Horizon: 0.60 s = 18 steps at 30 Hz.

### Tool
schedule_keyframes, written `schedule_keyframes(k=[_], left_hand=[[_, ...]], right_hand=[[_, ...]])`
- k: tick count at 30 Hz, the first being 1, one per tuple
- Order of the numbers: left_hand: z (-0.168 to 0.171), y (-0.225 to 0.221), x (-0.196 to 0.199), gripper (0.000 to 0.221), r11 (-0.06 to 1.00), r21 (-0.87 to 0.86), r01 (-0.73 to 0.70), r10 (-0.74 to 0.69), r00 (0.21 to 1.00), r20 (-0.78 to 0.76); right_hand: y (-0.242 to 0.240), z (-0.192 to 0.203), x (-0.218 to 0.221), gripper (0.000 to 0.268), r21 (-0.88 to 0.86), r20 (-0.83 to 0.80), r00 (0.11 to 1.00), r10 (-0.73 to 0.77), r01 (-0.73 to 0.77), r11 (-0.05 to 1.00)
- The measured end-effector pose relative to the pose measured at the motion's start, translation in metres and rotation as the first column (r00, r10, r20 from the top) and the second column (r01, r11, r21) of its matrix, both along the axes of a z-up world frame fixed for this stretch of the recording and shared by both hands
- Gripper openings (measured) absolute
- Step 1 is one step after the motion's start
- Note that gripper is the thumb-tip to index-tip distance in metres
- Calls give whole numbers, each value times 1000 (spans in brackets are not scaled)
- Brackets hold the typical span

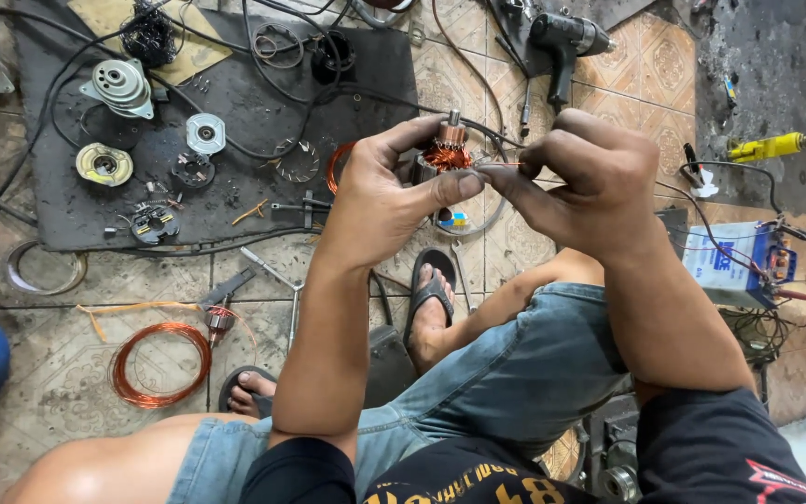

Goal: Manually winding and securing copper wire onto an electric motor armature for repair.

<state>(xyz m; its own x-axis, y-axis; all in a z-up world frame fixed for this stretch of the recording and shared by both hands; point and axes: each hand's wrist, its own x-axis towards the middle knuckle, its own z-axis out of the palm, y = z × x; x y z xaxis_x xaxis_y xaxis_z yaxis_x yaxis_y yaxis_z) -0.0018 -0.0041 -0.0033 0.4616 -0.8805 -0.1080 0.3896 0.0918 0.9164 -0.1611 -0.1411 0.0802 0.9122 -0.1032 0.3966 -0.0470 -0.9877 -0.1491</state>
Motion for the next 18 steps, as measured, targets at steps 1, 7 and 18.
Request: schedule_keyframes(k=[1,7,18], left_hand=[[-3,2,1,82,1000,0,3,-3,1000,0],[4,18,12,66,978,-156,140,-68,917,393],[5,0,-32,25,875,-444,-193,454,646,613]], right_hand=[[2,1,2,37,0,0,1000,-3,3,1000],[12,4,9,35,103,-60,998,21,-14,995],[22,4,11,52,313,-26,997,74,-62,948]])
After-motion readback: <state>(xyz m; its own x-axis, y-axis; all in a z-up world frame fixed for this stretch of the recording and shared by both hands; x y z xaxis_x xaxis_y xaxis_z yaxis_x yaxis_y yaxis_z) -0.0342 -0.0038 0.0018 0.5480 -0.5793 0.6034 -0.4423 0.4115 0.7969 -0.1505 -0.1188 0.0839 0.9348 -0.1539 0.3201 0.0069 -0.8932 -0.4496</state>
